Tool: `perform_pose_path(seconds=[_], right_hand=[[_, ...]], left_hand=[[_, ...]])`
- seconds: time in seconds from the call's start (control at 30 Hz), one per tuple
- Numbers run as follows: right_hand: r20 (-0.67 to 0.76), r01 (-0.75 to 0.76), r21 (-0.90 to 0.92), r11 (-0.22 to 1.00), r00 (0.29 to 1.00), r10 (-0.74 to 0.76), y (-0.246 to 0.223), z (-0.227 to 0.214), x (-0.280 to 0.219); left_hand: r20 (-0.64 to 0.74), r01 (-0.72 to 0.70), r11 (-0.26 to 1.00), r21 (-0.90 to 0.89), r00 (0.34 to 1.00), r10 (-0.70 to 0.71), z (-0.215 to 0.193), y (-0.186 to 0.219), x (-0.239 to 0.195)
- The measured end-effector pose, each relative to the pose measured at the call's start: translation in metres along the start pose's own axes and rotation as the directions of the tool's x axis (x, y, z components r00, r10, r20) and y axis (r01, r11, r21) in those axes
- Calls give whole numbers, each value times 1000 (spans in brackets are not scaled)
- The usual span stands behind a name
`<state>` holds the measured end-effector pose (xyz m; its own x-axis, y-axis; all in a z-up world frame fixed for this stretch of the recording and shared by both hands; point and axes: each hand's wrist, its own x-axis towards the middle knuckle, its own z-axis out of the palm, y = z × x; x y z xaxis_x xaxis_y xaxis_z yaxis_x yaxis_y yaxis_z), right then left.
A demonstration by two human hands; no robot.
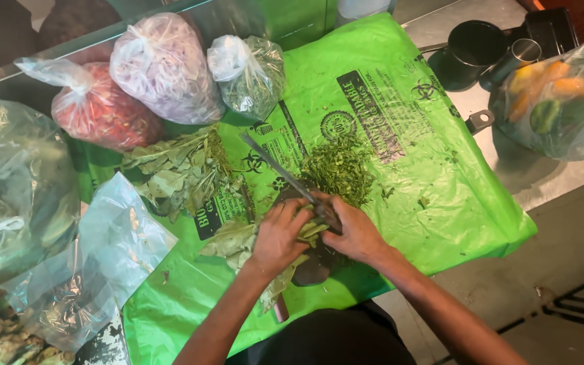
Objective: The person fills plastic bags with pre-chopped leafy greens from a small round cutting board, then chops more leafy greens with a cleaver on the board, gathers the chopped pieces, and bags them. Bunches of whole greens and bags of other vegetables sit on the green-covered prep table.
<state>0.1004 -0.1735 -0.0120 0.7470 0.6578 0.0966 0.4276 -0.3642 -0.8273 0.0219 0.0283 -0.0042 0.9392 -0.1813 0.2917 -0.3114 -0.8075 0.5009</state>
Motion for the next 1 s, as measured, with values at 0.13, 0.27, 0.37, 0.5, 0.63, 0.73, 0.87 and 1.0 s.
perform_pose_path(seconds=[0.13, 0.27, 0.37, 0.5, 0.63, 0.73, 0.87, 1.0], right_hand=[[64, -199, -85, 976, 977, 205, -20, -3, 3], [62, -236, -133, 963, 967, 246, -28, -6, 6], [53, -202, -132, 970, 976, 211, -21, -4, 4], [10, -86, -166, 982, 996, 89, -10, 2, 4], [14, -120, -199, 973, 992, 125, -15, 2, 4], [13, -145, -195, 970, 989, 150, -12, 5, 3], [-6, -73, -198, 978, 997, 73, -16, 4, 2], [38, -141, -237, 961, 987, 155, -14, 5, 3]], left_hand=[[13, 19, 1000, 9, 1000, -19, 0, 0, -5], [-53, -23, 1000, 17, 998, 23, -22, 18, 1], [-74, -25, 999, -40, 997, 22, -24, 17, -5], [-179, 47, 991, -122, 982, -68, 1, 2, -19], [-223, 92, 987, -129, 968, -119, 1, 0, -16], [-252, 113, 985, -127, 957, -142, -5, 4, -13], [-276, 67, 997, -34, 958, -74, 1, 5, -19], [-275, -22, 996, 81, 960, 44, 2, 8, -23]])
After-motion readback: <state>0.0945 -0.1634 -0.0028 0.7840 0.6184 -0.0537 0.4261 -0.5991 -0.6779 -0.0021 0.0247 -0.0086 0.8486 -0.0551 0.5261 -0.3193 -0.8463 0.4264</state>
